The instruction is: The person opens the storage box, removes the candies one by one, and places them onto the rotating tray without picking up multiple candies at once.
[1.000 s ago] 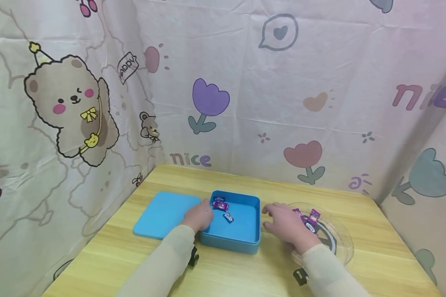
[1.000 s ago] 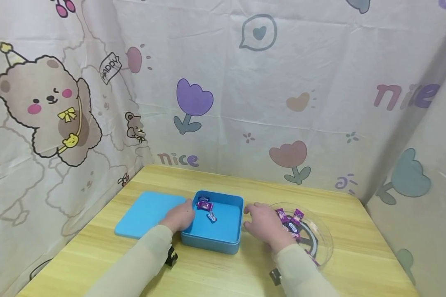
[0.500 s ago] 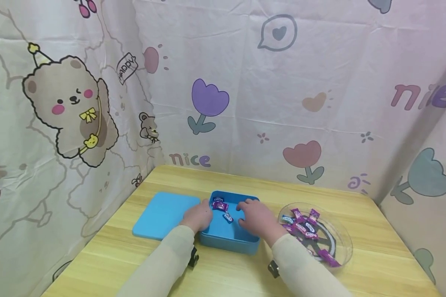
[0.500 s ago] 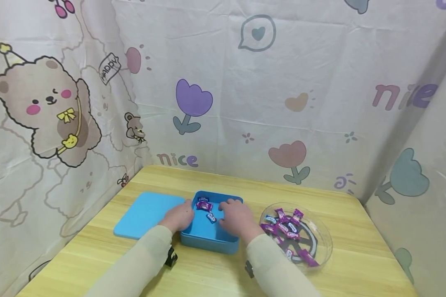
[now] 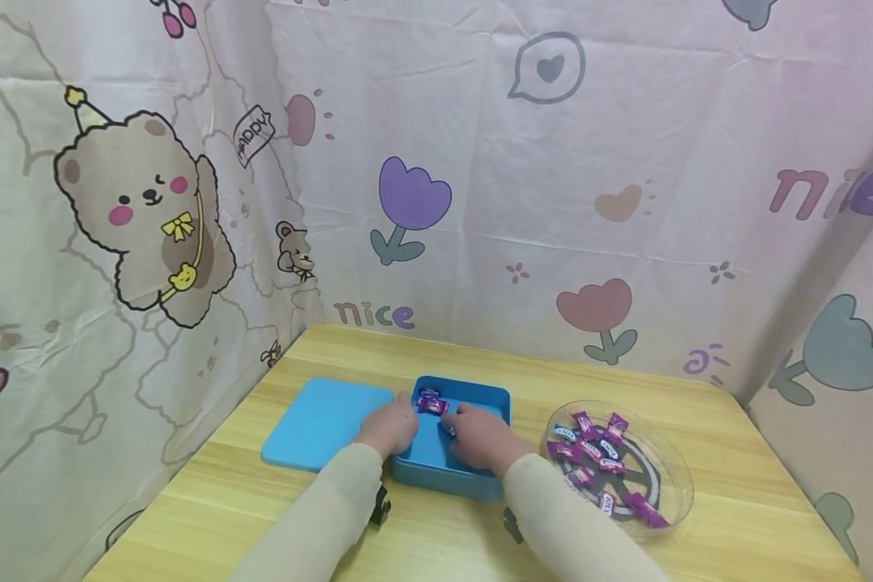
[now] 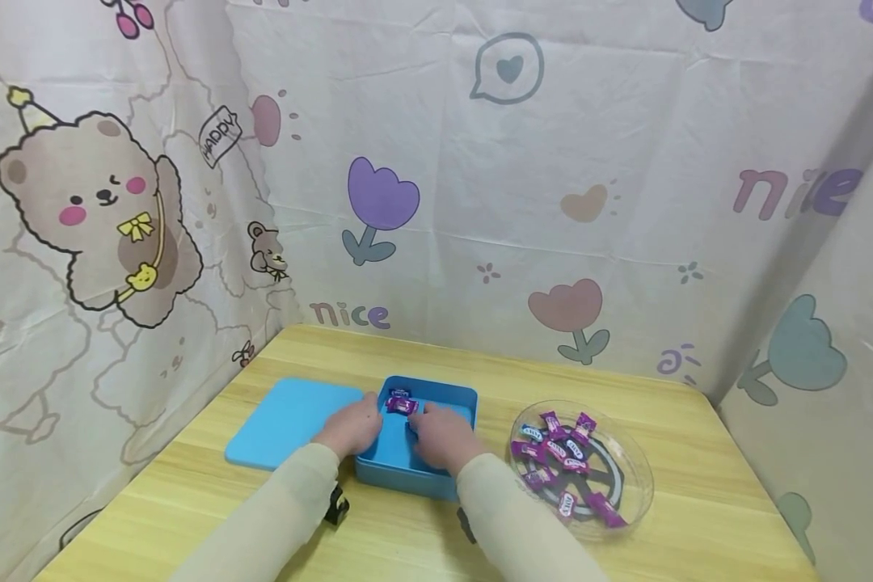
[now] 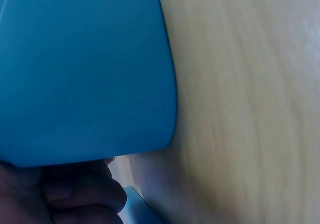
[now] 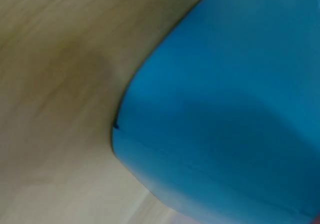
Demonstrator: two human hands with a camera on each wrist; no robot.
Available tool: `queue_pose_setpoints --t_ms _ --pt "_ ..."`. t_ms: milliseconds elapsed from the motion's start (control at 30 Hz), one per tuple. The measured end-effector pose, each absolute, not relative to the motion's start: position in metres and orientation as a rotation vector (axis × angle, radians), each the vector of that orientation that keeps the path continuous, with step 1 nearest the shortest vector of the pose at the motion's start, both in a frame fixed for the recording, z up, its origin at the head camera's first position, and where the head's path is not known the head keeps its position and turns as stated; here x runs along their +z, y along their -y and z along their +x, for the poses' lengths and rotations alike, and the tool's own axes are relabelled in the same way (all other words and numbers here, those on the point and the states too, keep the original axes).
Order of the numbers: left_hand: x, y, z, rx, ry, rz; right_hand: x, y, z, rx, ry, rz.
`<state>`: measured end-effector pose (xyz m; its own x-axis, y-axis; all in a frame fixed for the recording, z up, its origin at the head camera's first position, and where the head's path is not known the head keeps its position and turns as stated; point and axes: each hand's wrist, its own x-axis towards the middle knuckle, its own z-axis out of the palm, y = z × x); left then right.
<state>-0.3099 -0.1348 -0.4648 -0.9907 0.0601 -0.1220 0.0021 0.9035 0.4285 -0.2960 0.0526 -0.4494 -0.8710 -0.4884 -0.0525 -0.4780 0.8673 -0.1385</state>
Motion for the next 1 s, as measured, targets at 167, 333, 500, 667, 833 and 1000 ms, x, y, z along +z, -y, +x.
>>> queue_pose_setpoints --t_ms 167,333,500,667,833,1000 --pt "-0.466 0.133 -0.309 0.633 -2.939 0.063 -0.454 -0.050 -0.298 -0.109 -2.951 -0.833" --pt "-0.464 0.133 -0.308 0.645 -2.929 0.040 -0.456 -0.050 -0.298 -0.093 -2.956 -0.832" --pt "-0.465 0.133 -0.307 0.645 -2.931 0.032 -0.458 -0.049 -0.297 -0.066 -2.968 -0.846" --pt "-0.466 0.134 -0.306 0.646 -2.927 0.025 -0.463 -0.049 -0.299 -0.028 -2.999 -0.878" --pt "-0.465 0.134 -0.307 0.656 -2.919 0.020 -0.466 -0.047 -0.301 -0.044 -3.047 -0.865" --pt "-0.461 0.134 -0.307 0.666 -2.910 0.020 -0.468 -0.043 -0.301 -0.042 -3.099 -0.833"
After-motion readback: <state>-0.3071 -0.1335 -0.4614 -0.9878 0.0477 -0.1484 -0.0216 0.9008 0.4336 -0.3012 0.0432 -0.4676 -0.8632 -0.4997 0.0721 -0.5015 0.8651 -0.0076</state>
